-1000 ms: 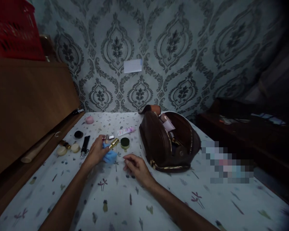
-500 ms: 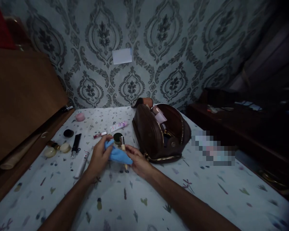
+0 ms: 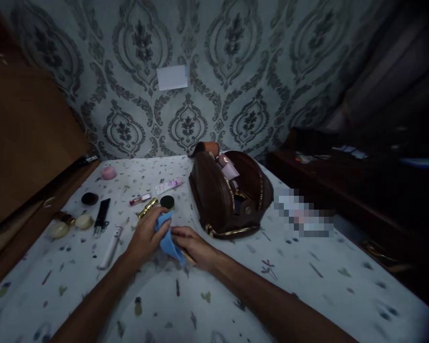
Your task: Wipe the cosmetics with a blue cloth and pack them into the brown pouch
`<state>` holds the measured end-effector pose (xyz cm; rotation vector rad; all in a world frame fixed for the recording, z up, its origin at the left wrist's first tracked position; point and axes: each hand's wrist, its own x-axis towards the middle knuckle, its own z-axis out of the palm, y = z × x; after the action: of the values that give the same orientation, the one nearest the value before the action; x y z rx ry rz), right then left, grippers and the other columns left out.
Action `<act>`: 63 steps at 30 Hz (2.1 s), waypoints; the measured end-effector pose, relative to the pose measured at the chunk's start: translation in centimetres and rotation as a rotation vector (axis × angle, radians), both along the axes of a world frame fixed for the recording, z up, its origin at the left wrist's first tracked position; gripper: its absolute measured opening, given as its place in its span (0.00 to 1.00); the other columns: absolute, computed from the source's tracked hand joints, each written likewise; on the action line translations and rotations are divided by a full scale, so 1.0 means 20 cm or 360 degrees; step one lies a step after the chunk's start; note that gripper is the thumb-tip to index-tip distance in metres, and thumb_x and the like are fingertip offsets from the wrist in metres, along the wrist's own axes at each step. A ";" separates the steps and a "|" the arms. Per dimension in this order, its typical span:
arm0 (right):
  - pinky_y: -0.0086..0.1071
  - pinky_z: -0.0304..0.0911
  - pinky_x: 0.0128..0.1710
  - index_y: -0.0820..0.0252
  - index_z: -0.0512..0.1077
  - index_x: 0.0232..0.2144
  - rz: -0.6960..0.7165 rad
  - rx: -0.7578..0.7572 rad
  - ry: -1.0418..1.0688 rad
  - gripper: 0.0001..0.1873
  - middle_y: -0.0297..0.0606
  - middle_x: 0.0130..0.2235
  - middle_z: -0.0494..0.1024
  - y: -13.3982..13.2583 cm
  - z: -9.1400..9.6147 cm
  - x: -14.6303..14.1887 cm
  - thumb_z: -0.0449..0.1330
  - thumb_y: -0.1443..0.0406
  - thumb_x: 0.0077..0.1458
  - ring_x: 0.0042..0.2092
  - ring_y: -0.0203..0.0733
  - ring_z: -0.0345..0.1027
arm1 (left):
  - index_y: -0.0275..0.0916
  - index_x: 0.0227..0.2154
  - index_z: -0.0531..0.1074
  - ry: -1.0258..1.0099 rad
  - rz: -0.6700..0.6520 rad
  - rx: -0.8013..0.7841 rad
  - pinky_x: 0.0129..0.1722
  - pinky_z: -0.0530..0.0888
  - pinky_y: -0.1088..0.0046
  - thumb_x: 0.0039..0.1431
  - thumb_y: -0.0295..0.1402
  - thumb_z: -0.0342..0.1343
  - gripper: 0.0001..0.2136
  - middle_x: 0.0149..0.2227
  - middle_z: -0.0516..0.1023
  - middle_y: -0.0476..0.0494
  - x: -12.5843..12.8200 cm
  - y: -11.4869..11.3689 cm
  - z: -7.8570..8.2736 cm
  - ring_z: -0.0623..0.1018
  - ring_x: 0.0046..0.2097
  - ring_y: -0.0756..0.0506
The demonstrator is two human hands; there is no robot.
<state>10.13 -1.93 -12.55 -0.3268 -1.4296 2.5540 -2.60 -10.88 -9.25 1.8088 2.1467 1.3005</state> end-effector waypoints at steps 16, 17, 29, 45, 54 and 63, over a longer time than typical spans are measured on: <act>0.24 0.57 0.25 0.62 0.73 0.32 -0.0243 0.0896 -0.0186 0.09 0.27 0.24 0.68 0.00 0.02 0.04 0.58 0.61 0.58 0.23 0.30 0.60 | 0.41 0.44 0.74 0.0007 0.0358 -0.0050 0.26 0.69 0.74 0.58 0.47 0.49 0.19 0.31 0.79 0.48 -0.13 -0.02 0.01 0.76 0.27 0.46; 0.25 0.57 0.27 0.62 0.74 0.32 -0.0301 0.1038 -0.0161 0.07 0.28 0.25 0.70 0.00 0.03 0.05 0.57 0.65 0.57 0.26 0.32 0.62 | 0.41 0.44 0.74 0.0004 0.0355 -0.0065 0.26 0.68 0.74 0.59 0.47 0.48 0.19 0.31 0.79 0.48 -0.13 -0.02 0.00 0.76 0.27 0.46; 0.30 0.64 0.39 0.57 0.75 0.48 -0.0628 0.2061 -0.0047 0.24 0.37 0.38 0.78 0.00 0.03 0.08 0.57 0.78 0.50 0.38 0.39 0.71 | 0.36 0.47 0.73 -0.0196 0.0283 -0.0106 0.32 0.66 0.73 0.65 0.42 0.46 0.18 0.31 0.76 0.48 -0.10 0.00 0.03 0.71 0.31 0.47; 0.29 0.61 0.32 0.58 0.73 0.35 -0.0792 0.1531 -0.0134 0.06 0.34 0.31 0.76 0.03 0.01 0.04 0.59 0.63 0.56 0.32 0.38 0.68 | 0.39 0.42 0.72 -0.0872 -0.0048 -0.0097 0.29 0.68 0.75 0.56 0.44 0.58 0.16 0.33 0.73 0.48 -0.15 0.00 0.05 0.71 0.31 0.48; 0.26 0.50 0.21 0.60 0.69 0.26 -0.0521 0.0799 -0.0151 0.21 0.29 0.21 0.65 0.05 0.01 0.01 0.61 0.48 0.52 0.22 0.32 0.56 | 0.40 0.39 0.75 -0.0973 -0.0198 -0.0181 0.36 0.70 0.74 0.49 0.37 0.65 0.14 0.37 0.74 0.48 -0.17 -0.02 0.12 0.73 0.36 0.48; 0.28 0.58 0.30 0.60 0.72 0.31 -0.0635 0.0785 -0.0060 0.14 0.29 0.26 0.70 0.06 0.01 0.00 0.67 0.58 0.44 0.29 0.34 0.62 | 0.38 0.33 0.71 -0.1077 -0.0157 -0.0173 0.26 0.66 0.77 0.53 0.43 0.63 0.13 0.26 0.68 0.52 -0.19 -0.01 0.05 0.68 0.27 0.51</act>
<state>10.15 -0.80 -12.34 -0.5141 -1.7381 1.8269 -6.38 -11.14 -8.18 1.1724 1.6921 1.4599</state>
